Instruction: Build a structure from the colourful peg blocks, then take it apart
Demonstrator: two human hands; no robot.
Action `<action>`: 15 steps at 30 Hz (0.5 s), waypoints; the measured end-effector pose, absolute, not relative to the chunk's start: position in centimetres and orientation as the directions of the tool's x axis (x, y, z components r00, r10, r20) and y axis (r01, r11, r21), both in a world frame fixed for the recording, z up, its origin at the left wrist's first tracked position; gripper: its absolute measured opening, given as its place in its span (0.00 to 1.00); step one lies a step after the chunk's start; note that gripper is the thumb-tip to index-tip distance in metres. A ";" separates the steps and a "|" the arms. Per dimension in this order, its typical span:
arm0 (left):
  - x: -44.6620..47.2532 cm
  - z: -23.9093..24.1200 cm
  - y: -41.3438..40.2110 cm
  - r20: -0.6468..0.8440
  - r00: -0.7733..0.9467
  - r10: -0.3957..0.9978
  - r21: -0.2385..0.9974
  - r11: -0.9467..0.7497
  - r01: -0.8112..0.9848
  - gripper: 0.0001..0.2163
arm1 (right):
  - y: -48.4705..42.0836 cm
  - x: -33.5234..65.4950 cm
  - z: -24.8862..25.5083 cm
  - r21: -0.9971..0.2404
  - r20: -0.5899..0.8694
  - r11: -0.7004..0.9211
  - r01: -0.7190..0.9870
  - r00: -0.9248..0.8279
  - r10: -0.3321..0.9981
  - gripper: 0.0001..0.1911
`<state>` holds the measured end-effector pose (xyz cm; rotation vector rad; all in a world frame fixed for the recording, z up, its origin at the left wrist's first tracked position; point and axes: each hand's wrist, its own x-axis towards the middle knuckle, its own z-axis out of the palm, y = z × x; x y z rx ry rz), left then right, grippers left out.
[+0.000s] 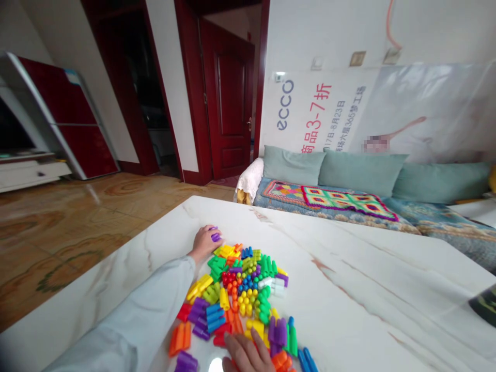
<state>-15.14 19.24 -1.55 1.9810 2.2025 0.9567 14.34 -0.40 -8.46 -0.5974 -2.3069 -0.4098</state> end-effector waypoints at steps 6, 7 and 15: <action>-15.6 -0.8 14.2 0.400 -0.224 0.889 0.405 0.048 0.913 0.06 | -1.4 14.5 -4.7 0.146 0.655 0.877 0.458 -0.709 0.262 0.09; -15.5 -0.6 13.7 0.393 -0.222 0.892 0.401 0.051 0.915 0.06 | -1.5 14.6 -4.3 0.135 0.653 0.883 0.450 -0.710 0.263 0.09; -14.5 0.5 12.2 0.334 -0.276 0.901 0.462 0.099 0.881 0.10 | -2.7 15.1 -2.0 -0.133 0.338 0.900 0.414 -0.835 0.434 0.28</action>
